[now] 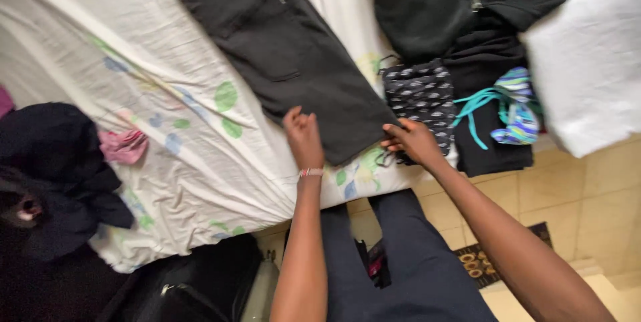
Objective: The person folds a pair of black pants and a teal t-shirt by hand on a bed, placing them onto a stack of other clothes.
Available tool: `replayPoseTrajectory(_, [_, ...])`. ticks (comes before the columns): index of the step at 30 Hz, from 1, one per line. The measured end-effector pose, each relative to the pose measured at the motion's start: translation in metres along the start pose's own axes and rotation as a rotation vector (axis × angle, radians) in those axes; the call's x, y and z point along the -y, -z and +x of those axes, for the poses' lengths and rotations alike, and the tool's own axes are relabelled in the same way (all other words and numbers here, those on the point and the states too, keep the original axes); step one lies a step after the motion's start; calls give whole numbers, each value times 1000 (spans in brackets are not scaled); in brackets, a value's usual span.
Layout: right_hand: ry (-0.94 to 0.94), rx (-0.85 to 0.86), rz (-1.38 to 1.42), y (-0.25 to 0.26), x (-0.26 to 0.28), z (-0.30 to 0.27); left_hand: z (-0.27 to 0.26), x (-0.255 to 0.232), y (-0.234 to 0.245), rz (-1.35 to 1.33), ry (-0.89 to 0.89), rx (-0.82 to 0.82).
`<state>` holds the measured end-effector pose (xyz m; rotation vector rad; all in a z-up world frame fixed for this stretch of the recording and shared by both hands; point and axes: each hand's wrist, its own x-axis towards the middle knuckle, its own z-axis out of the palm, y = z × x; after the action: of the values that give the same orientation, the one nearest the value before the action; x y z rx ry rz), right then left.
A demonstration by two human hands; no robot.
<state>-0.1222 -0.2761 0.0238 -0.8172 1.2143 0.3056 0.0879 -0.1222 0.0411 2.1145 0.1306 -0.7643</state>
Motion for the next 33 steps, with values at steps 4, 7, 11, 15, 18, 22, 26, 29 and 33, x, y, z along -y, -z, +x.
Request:
replayPoseTrajectory(4, [-27, -43, -15, 5, 11, -10, 59, -71, -31, 13, -289, 96])
replayPoseTrajectory(7, [-30, -39, -66, 1, 12, -10, 105, -99, -51, 122, -397, 53])
replayPoseTrajectory(11, [-77, -161, -238, -7, 16, -15, 148, -117, -84, 399, -511, -52])
replayPoseTrajectory(15, [-226, -221, 55, -13, -21, 5, 164, -124, -124, 579, -295, -78])
replayPoseTrajectory(18, [-97, -204, 411, -29, -19, -4, 168, -104, -144, 848, -332, -165])
replayPoseTrajectory(22, [-106, -162, 496, -71, 36, -27, 170, -109, -116, 909, -437, -267])
replayPoseTrajectory(26, [86, -196, 96, -85, 78, -60, 181, -112, -58, 554, -303, -110])
replayPoseTrajectory(29, [187, -207, -230, -83, 88, -82, 205, -92, -1, 361, -415, -180])
replayPoseTrajectory(33, [935, -131, -538, -86, 91, -109, 167, -117, 76, 184, -566, -226])
